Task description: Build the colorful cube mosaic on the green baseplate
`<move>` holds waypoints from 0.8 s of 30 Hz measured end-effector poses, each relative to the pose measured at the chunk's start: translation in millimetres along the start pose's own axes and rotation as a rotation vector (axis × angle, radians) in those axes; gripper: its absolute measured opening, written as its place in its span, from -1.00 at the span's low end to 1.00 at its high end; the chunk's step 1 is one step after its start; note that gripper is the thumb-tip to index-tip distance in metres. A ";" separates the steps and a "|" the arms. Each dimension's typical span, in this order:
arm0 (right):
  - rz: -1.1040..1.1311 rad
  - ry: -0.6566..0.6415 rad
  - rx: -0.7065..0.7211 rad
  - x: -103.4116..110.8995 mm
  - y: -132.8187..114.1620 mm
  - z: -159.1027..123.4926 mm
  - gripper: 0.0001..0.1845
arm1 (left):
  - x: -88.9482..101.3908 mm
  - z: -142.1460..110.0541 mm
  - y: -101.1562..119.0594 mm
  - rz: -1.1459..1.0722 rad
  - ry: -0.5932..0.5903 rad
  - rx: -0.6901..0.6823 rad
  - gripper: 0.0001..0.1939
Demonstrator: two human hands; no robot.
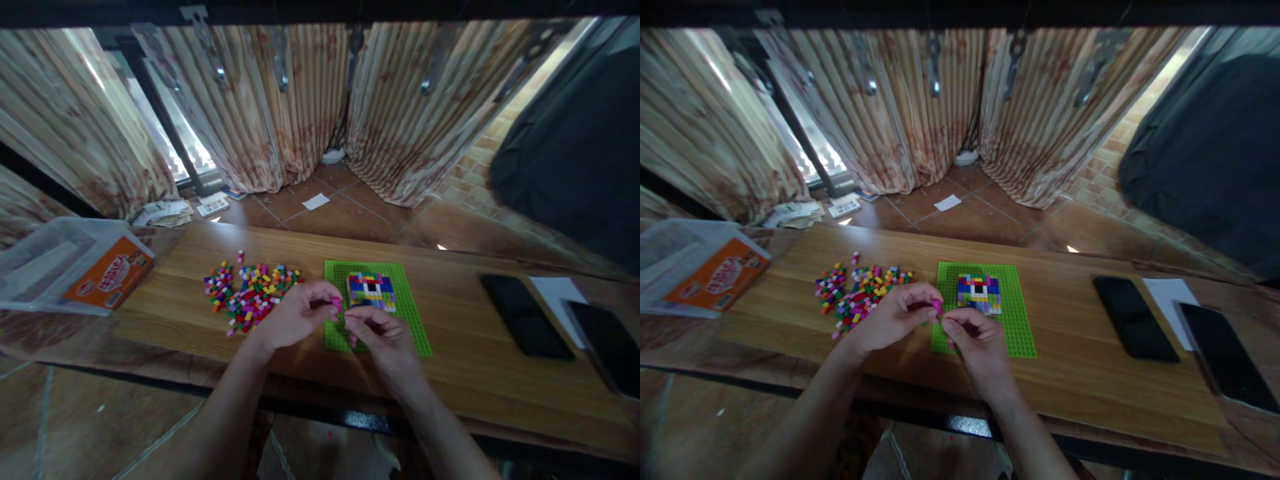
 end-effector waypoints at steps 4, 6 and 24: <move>-0.423 -0.100 0.175 -21.6 12.2 -9.0 -0.86 | 19.5 -5.1 -9.7 -0.015 0.063 0.088 -0.81; -0.589 -0.143 0.244 -34.1 19.7 -11.9 -0.81 | 23.5 -6.6 -13.6 -0.026 0.067 0.112 -0.77; -0.407 0.161 0.291 -16.2 -5.9 -5.7 -0.81 | 11.3 -3.0 -1.8 0.015 0.146 0.031 -0.85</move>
Point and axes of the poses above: each hand's wrist, its own z-axis towards the middle knuckle, its own x-axis out of the back of the hand, y = z × x, the point moved 4 cm from there along z, towards the middle knuckle, and after that the axes turned 7 degrees about z, right-handed, at the moved point
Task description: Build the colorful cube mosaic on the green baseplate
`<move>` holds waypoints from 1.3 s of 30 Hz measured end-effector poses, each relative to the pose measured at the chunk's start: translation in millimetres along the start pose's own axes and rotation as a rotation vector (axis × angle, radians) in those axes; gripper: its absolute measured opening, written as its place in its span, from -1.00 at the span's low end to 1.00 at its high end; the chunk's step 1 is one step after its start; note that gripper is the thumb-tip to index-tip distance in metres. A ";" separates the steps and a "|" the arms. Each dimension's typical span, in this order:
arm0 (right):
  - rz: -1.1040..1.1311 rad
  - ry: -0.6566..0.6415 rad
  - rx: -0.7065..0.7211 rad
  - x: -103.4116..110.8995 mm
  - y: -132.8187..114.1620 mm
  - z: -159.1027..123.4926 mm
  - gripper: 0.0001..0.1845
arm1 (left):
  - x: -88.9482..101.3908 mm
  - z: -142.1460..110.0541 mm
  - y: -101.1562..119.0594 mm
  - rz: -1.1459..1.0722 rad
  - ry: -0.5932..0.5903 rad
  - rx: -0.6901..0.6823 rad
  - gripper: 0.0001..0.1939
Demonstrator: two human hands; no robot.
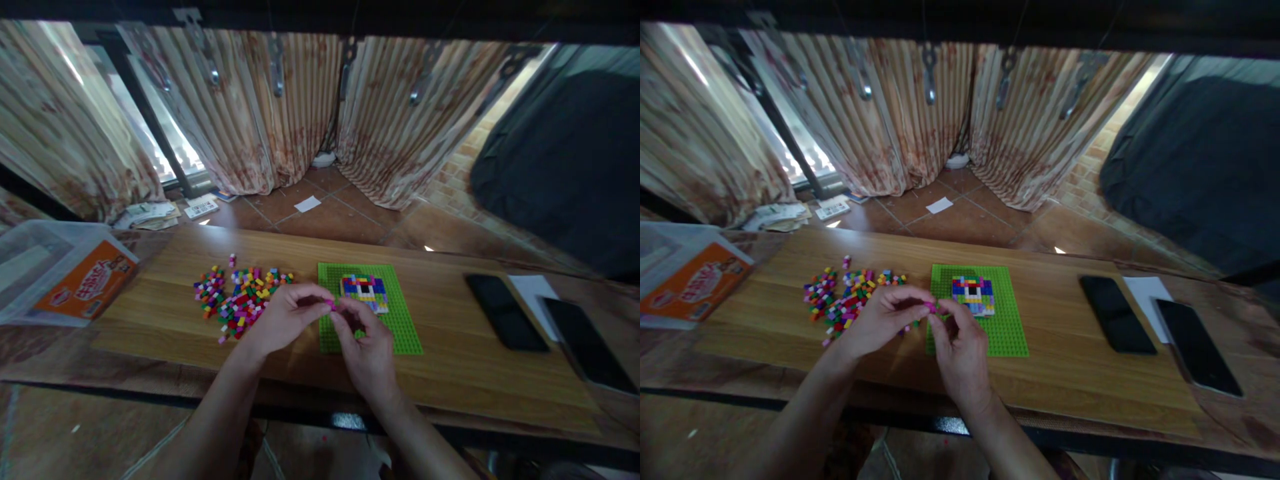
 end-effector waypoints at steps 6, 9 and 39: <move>0.066 -0.021 0.029 20.0 2.3 7.3 -0.85 | -24.0 4.4 -1.2 -0.113 0.031 -0.032 -0.82; -0.022 -0.044 0.076 40.8 4.4 14.1 -0.83 | -35.1 6.2 -3.9 -0.131 -0.003 -0.028 -0.76; -0.030 0.036 -0.240 83.4 64.6 35.3 -0.70 | -41.4 18.5 -14.2 0.319 0.187 0.008 -0.72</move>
Point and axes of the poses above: each hand's wrist, its own z-axis towards the middle knuckle, its own x-axis out of the back of the hand, y = z × x, the point moved 4 cm from there along z, towards the middle knuckle, and after that the axes turned 7 degrees about z, right-handed, at the moved point
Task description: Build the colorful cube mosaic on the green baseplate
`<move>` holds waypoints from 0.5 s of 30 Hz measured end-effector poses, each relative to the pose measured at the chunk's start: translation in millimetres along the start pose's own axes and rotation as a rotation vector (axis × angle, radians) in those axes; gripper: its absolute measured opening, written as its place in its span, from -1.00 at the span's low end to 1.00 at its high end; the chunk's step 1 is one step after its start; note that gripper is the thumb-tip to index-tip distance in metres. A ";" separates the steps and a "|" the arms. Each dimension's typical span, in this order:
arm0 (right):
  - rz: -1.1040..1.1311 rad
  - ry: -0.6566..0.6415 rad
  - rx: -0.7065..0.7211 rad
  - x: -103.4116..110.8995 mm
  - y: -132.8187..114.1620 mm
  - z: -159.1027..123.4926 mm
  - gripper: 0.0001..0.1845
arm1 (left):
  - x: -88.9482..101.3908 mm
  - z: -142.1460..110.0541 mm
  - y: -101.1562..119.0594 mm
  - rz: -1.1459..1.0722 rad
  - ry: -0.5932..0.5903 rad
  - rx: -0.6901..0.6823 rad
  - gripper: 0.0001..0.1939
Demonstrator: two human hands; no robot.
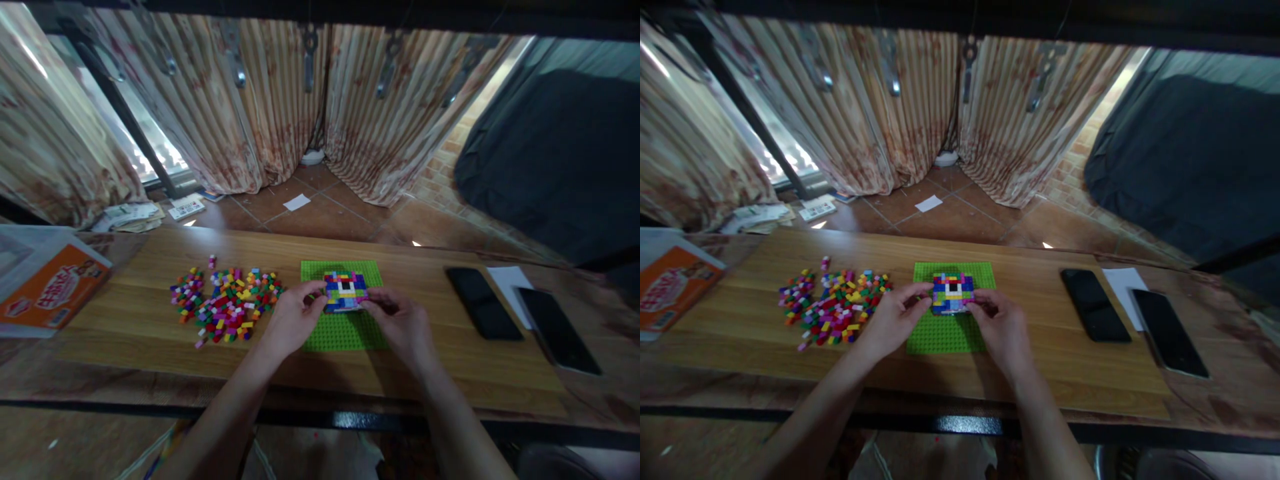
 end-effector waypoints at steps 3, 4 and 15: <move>0.053 0.019 -0.072 4.1 2.3 2.1 -0.62 | 1.0 -0.5 2.1 0.020 -0.008 -0.021 -0.72; 0.055 0.030 -0.090 5.3 2.3 2.8 -0.59 | 1.2 -0.7 2.5 0.028 -0.013 -0.025 -0.72; 0.035 -0.021 -0.172 -14.3 5.3 4.8 -0.37 | -1.5 -1.2 0.5 0.026 -0.009 -0.032 -0.72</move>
Point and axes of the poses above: each hand's wrist, its own z-axis towards the middle knuckle, its own x-axis out of the back of the hand, y = z × x, the point moved 4 cm from there along z, towards the middle knuckle, and after that the axes turned 7 degrees about z, right-handed, at the moved point
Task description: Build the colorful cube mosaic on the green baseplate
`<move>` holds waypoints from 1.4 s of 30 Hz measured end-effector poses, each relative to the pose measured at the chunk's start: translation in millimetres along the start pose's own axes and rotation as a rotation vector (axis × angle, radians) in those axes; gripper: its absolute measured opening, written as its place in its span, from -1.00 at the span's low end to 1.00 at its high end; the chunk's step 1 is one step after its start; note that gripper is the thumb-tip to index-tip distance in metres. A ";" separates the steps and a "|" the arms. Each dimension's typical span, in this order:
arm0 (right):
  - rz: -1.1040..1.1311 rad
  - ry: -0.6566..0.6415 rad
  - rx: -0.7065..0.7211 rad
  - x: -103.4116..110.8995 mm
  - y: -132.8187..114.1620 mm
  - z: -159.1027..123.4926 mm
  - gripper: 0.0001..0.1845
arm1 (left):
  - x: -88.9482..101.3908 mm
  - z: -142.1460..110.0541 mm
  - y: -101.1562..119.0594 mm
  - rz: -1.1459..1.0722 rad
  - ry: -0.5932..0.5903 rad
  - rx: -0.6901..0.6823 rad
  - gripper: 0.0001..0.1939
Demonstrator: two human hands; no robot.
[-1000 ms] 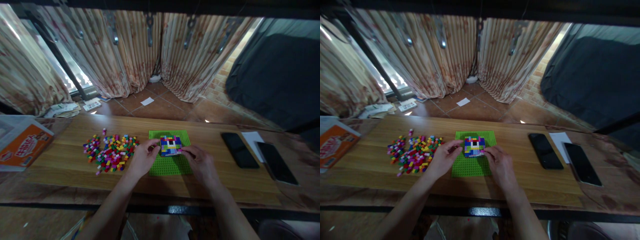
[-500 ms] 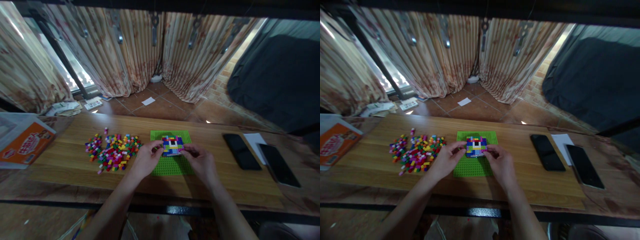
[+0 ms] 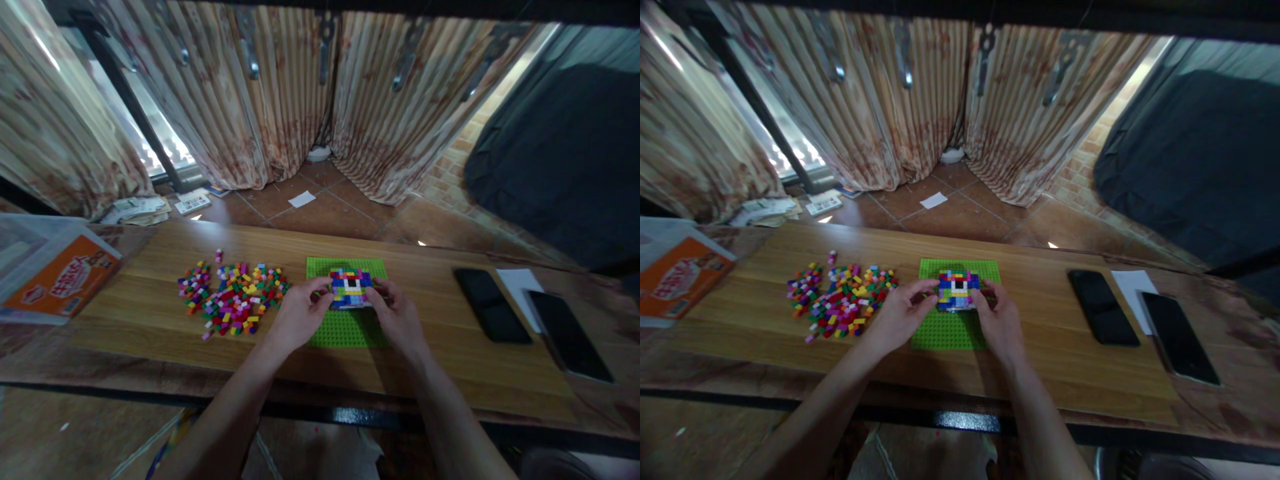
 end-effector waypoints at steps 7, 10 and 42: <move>0.043 0.006 -0.032 -0.5 1.5 0.4 -0.42 | -0.7 -0.5 1.8 -0.033 -0.001 -0.013 -0.75; 0.058 0.016 -0.057 -1.6 0.3 1.1 -0.42 | -1.4 -0.3 1.7 -0.050 0.001 -0.006 -0.74; -0.237 0.059 -0.154 13.3 9.0 4.9 -0.38 | 135.9 5.7 -70.3 0.892 0.199 0.209 -0.69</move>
Point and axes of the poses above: each hand's wrist, its own z-axis towards the middle knuckle, its own x-axis out of the back of the hand, y = z × x, the point moved 4 cm from there along z, towards the middle knuckle, and after that the axes turned 7 degrees about z, right-handed, at the moved point
